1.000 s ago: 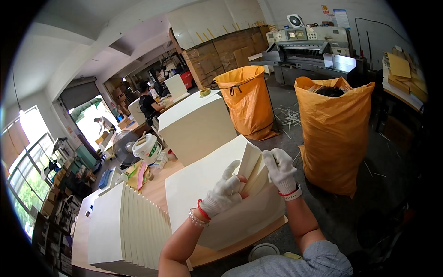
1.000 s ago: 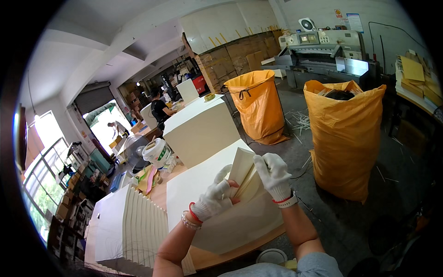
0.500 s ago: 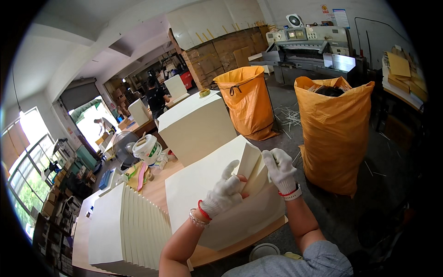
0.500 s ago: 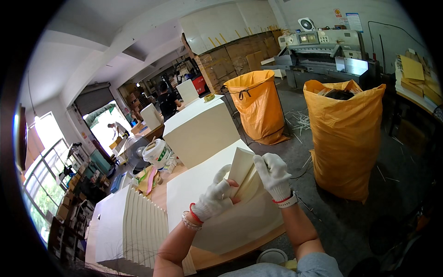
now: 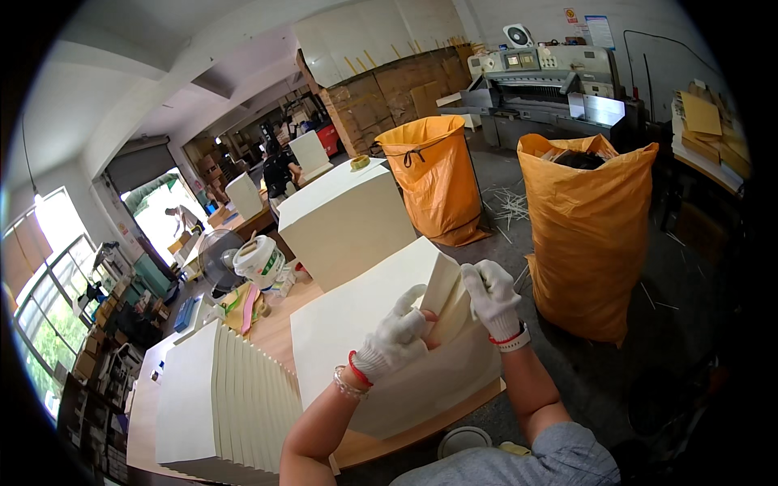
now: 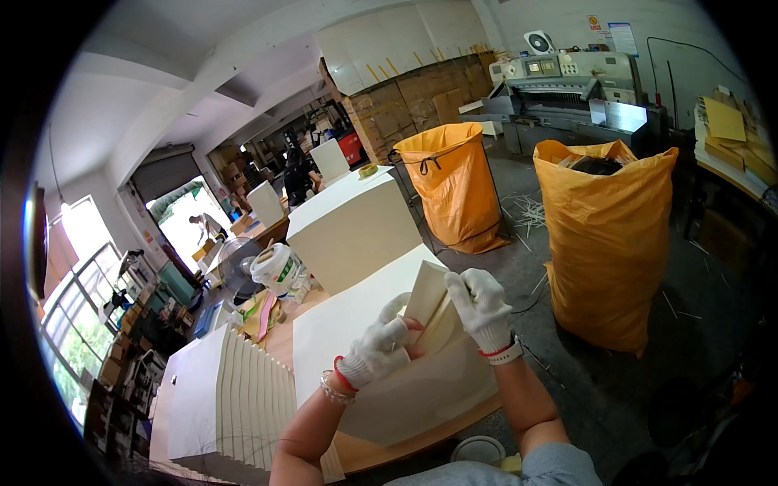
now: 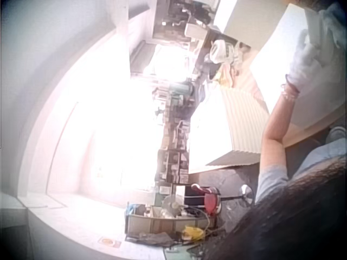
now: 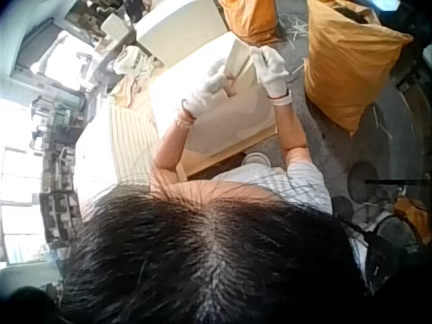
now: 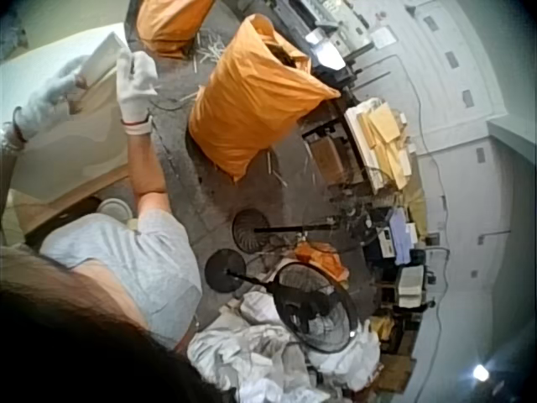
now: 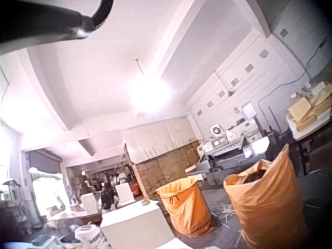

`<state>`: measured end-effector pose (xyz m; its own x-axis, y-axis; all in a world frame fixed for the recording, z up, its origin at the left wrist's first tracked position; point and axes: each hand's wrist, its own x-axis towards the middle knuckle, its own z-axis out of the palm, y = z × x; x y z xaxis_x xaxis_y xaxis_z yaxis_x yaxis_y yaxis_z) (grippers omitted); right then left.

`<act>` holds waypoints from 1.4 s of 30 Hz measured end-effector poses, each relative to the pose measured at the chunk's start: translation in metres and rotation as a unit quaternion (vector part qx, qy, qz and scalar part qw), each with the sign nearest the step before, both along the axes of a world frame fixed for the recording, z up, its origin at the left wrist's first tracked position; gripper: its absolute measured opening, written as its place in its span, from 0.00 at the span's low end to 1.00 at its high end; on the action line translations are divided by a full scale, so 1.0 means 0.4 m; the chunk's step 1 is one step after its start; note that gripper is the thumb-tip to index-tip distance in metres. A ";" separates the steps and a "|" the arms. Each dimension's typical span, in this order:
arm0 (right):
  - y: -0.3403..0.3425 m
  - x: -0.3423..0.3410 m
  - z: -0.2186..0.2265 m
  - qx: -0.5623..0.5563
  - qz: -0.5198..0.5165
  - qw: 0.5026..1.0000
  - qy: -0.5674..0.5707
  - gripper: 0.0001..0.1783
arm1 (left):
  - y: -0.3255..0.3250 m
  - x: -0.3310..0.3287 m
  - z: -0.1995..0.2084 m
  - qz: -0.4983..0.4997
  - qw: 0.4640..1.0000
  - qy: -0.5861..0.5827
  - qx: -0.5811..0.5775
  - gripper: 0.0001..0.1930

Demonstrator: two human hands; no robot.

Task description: The person repeatedly picks up small stacks of white paper sheets from a table and places them onto a growing pile. They wear white gloves and handle the paper with both hands, aligning the edges before setting each batch down. The process is continuous and repetitive throughout the clip.

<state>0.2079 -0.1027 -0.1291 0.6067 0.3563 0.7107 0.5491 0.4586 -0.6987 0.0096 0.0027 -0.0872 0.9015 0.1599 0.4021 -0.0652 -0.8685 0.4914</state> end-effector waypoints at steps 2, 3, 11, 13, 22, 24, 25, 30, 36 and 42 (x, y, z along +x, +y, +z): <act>0.003 -0.001 -0.004 0.003 0.001 1.000 0.004 0.21 | 0.009 0.001 -0.022 0.005 0.999 -0.036 0.006 0.24; 0.005 0.000 -0.007 0.002 0.002 1.000 0.004 0.21 | 0.018 0.003 -0.034 0.004 0.999 -0.044 -0.005 0.25; -0.010 -0.005 0.004 -0.007 0.027 0.999 0.024 0.21 | 0.005 0.002 -0.003 -0.002 0.998 -0.020 0.057 0.21; -0.005 -0.002 0.000 -0.001 0.010 1.000 0.012 0.22 | 0.007 0.002 0.005 -0.014 0.998 0.004 0.053 0.20; 0.006 0.005 -0.015 0.002 0.013 1.000 0.027 0.22 | 0.001 0.006 -0.016 -0.002 0.998 -0.042 -0.037 0.15; 0.004 0.004 -0.015 0.006 0.028 0.999 0.036 0.22 | 0.001 0.004 -0.014 -0.009 0.998 -0.046 -0.040 0.15; -0.003 0.002 -0.011 0.008 0.035 0.999 0.036 0.22 | 0.001 0.004 -0.013 -0.012 0.998 -0.048 -0.042 0.15; 0.012 0.017 -0.025 0.021 0.007 0.999 -0.029 0.17 | 0.006 0.003 0.012 -0.007 0.999 0.023 0.045 0.14; 0.000 0.002 -0.005 -0.001 0.010 1.000 0.026 0.21 | -0.006 0.002 0.003 -0.005 1.000 -0.019 -0.018 0.16; -0.006 0.000 -0.009 -0.010 0.011 0.999 0.031 0.19 | 0.009 0.002 -0.019 -0.014 0.999 -0.050 -0.013 0.17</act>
